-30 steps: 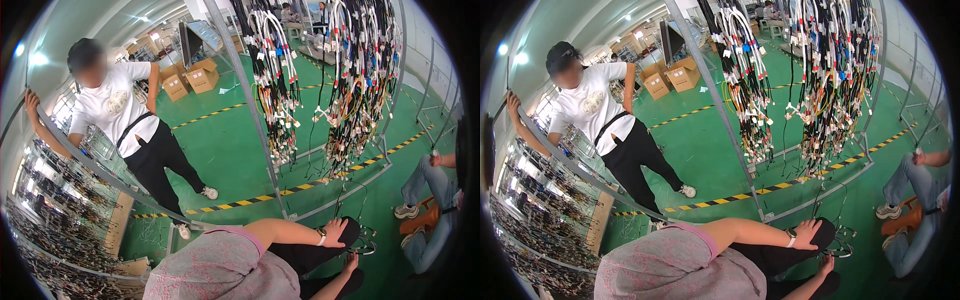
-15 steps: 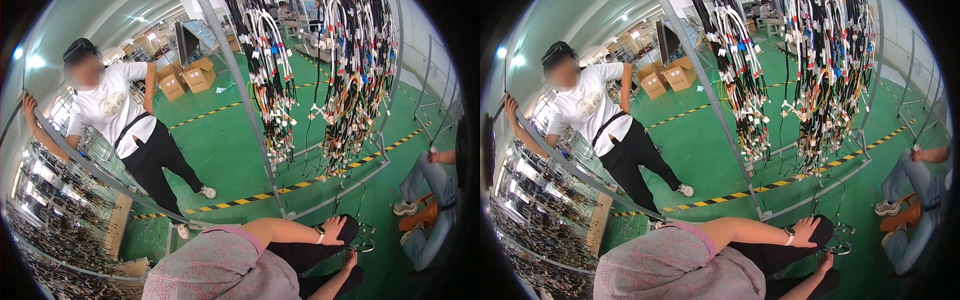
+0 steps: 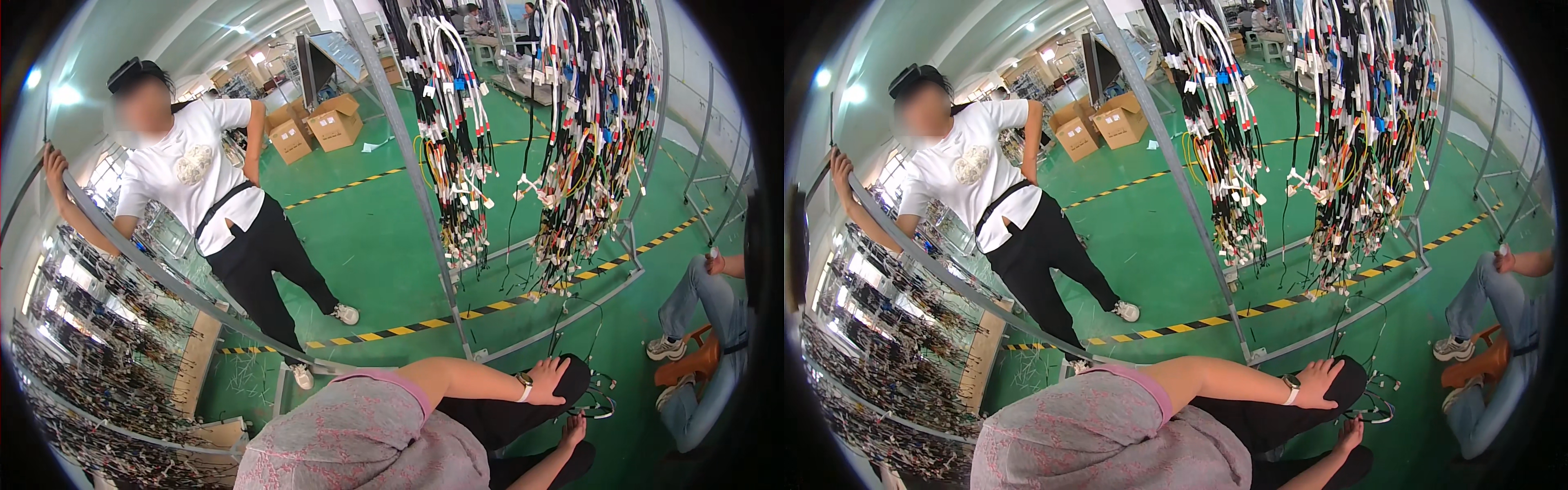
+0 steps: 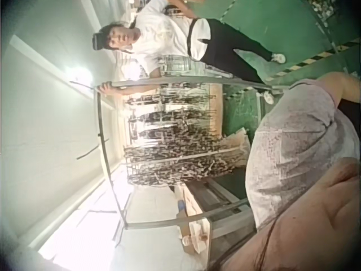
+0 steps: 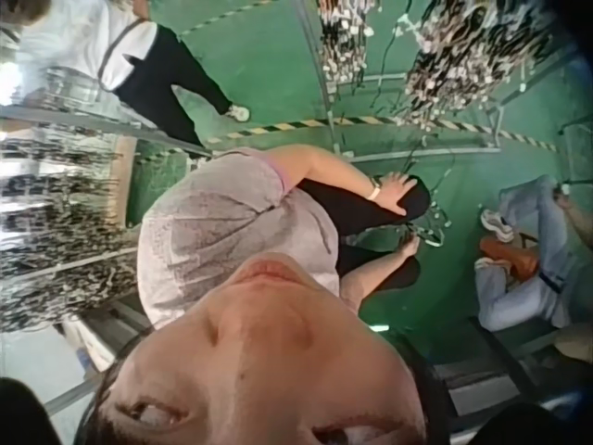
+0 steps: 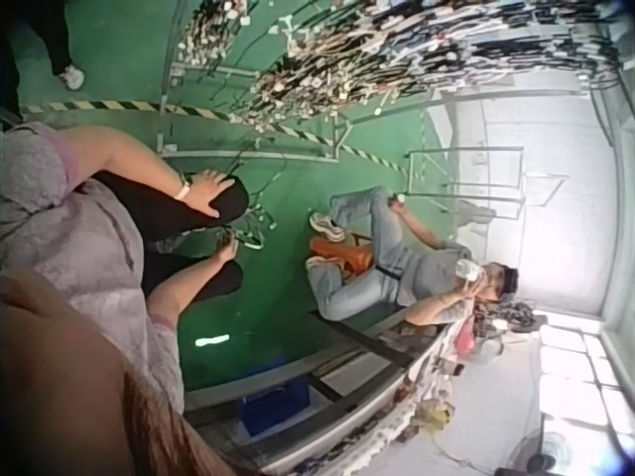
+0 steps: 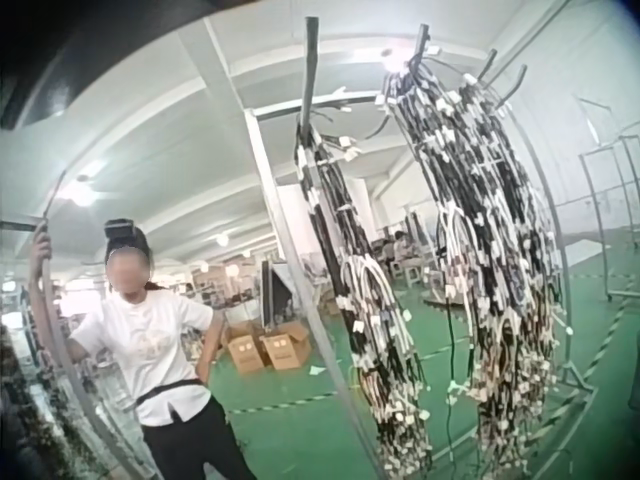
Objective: Organizing and sorting wire harnesses on a production floor.
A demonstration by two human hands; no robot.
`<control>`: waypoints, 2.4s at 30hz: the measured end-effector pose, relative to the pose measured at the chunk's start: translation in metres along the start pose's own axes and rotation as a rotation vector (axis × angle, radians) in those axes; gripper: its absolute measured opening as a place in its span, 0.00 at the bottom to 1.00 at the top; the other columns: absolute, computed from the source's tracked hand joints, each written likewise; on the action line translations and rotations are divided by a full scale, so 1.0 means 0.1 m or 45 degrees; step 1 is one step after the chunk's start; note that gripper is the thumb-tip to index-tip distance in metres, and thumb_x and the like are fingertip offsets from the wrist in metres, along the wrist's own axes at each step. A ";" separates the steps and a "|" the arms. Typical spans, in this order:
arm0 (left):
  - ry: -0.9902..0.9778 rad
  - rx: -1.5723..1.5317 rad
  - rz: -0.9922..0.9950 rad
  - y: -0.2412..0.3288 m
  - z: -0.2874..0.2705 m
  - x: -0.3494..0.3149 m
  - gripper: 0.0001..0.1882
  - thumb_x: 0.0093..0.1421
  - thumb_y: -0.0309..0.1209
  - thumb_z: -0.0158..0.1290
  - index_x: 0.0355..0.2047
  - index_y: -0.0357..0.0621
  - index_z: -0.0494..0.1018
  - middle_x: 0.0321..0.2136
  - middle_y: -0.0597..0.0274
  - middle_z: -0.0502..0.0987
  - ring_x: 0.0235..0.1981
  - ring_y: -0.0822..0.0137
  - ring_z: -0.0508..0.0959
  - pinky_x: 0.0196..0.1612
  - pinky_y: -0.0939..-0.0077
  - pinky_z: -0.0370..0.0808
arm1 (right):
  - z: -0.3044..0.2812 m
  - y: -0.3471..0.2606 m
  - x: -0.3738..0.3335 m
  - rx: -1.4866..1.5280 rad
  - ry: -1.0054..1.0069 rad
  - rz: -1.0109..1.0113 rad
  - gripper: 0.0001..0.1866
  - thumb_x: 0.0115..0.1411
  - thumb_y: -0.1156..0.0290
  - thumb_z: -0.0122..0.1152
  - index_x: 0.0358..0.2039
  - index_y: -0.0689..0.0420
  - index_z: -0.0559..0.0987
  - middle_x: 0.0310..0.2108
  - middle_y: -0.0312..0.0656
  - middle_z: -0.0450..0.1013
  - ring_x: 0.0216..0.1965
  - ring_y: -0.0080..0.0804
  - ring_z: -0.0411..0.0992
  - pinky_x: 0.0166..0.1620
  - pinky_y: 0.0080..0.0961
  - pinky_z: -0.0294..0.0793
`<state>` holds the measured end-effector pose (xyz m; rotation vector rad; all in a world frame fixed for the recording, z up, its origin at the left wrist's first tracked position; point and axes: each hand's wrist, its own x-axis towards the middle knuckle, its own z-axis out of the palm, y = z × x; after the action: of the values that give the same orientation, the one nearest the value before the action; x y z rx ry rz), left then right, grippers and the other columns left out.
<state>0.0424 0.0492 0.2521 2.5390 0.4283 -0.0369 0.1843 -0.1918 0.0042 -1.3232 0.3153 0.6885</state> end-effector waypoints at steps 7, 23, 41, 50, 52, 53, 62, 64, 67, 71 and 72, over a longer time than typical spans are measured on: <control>0.035 -0.008 0.008 0.00 -0.01 -0.03 0.56 0.46 0.52 0.59 0.64 0.31 0.42 0.57 0.33 0.57 0.57 0.40 0.60 0.58 0.52 0.58 | 0.01 0.02 -0.01 -0.002 -0.007 -0.021 0.21 0.59 0.56 0.57 0.54 0.42 0.73 0.42 0.33 0.71 0.51 0.36 0.68 0.55 0.47 0.57; 0.086 0.020 -0.011 -0.08 0.07 0.03 0.55 0.45 0.53 0.59 0.63 0.31 0.45 0.54 0.35 0.60 0.54 0.42 0.63 0.56 0.53 0.61 | 0.05 0.02 -0.02 -0.021 -0.005 -0.008 0.24 0.59 0.54 0.56 0.56 0.43 0.71 0.52 0.41 0.68 0.56 0.42 0.64 0.58 0.53 0.53; 0.013 -0.022 -0.027 -0.02 0.05 0.06 0.56 0.46 0.53 0.59 0.64 0.33 0.43 0.56 0.33 0.58 0.56 0.40 0.61 0.58 0.51 0.59 | -0.06 0.02 0.05 0.029 -0.038 -0.050 0.21 0.59 0.58 0.56 0.54 0.42 0.72 0.41 0.35 0.71 0.47 0.34 0.69 0.51 0.43 0.61; 0.047 -0.021 -0.036 -0.05 0.07 0.03 0.55 0.46 0.52 0.59 0.63 0.33 0.44 0.56 0.34 0.58 0.55 0.41 0.62 0.58 0.52 0.60 | -0.06 0.09 0.10 0.012 -0.037 -0.027 0.23 0.59 0.57 0.55 0.56 0.44 0.71 0.50 0.41 0.69 0.54 0.41 0.66 0.57 0.48 0.57; 0.082 0.006 -0.017 -0.05 0.09 0.03 0.55 0.46 0.52 0.59 0.63 0.32 0.45 0.55 0.34 0.59 0.54 0.41 0.63 0.56 0.53 0.61 | -0.07 0.08 0.13 0.022 -0.047 -0.011 0.23 0.59 0.57 0.55 0.56 0.43 0.71 0.50 0.41 0.68 0.54 0.41 0.66 0.57 0.49 0.56; 0.115 0.033 0.006 -0.04 0.10 0.02 0.54 0.46 0.53 0.59 0.62 0.31 0.46 0.55 0.34 0.59 0.53 0.41 0.64 0.54 0.55 0.62 | -0.08 0.08 0.13 0.023 -0.047 -0.013 0.23 0.59 0.57 0.55 0.56 0.43 0.71 0.50 0.41 0.68 0.54 0.41 0.66 0.57 0.49 0.56; 0.112 -0.019 0.011 0.02 0.10 0.05 0.54 0.45 0.52 0.60 0.63 0.33 0.46 0.52 0.36 0.62 0.53 0.42 0.64 0.55 0.52 0.62 | 0.15 -0.10 -0.25 -0.142 0.055 -0.338 0.11 0.60 0.60 0.58 0.35 0.54 0.76 0.25 0.29 0.68 0.29 0.19 0.66 0.34 0.18 0.62; 0.181 0.005 -0.008 -0.10 0.10 0.06 0.53 0.45 0.53 0.60 0.61 0.33 0.48 0.49 0.40 0.64 0.50 0.44 0.66 0.51 0.53 0.65 | 0.38 -0.12 -0.50 -0.208 0.020 -0.556 0.12 0.61 0.63 0.58 0.27 0.59 0.76 0.25 0.31 0.70 0.28 0.18 0.65 0.34 0.18 0.63; 0.151 0.022 -0.009 -0.11 0.06 0.13 0.52 0.45 0.54 0.59 0.60 0.33 0.50 0.48 0.42 0.65 0.49 0.45 0.68 0.49 0.53 0.66 | 0.34 -0.23 -0.91 -0.295 0.163 -0.633 0.14 0.61 0.64 0.58 0.33 0.65 0.78 0.35 0.37 0.74 0.37 0.23 0.68 0.43 0.20 0.65; 0.152 0.047 -0.031 -0.28 0.09 0.10 0.50 0.49 0.56 0.56 0.61 0.34 0.50 0.50 0.41 0.64 0.50 0.44 0.66 0.52 0.56 0.64 | 0.46 -0.64 -1.62 0.287 0.168 -0.493 0.22 0.62 0.54 0.54 0.45 0.61 0.75 0.40 0.38 0.75 0.42 0.23 0.70 0.43 0.21 0.64; 0.135 0.023 0.046 -0.05 0.08 0.16 0.50 0.49 0.56 0.56 0.61 0.34 0.50 0.50 0.41 0.64 0.50 0.44 0.66 0.52 0.56 0.64 | -0.02 -0.69 -1.56 0.207 0.147 -0.517 0.25 0.62 0.53 0.52 0.50 0.61 0.70 0.46 0.42 0.74 0.48 0.27 0.71 0.46 0.26 0.66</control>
<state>0.0567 0.0541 0.2409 2.5743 0.4246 0.1085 0.1084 -0.2430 0.1484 -1.2242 0.1822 0.2409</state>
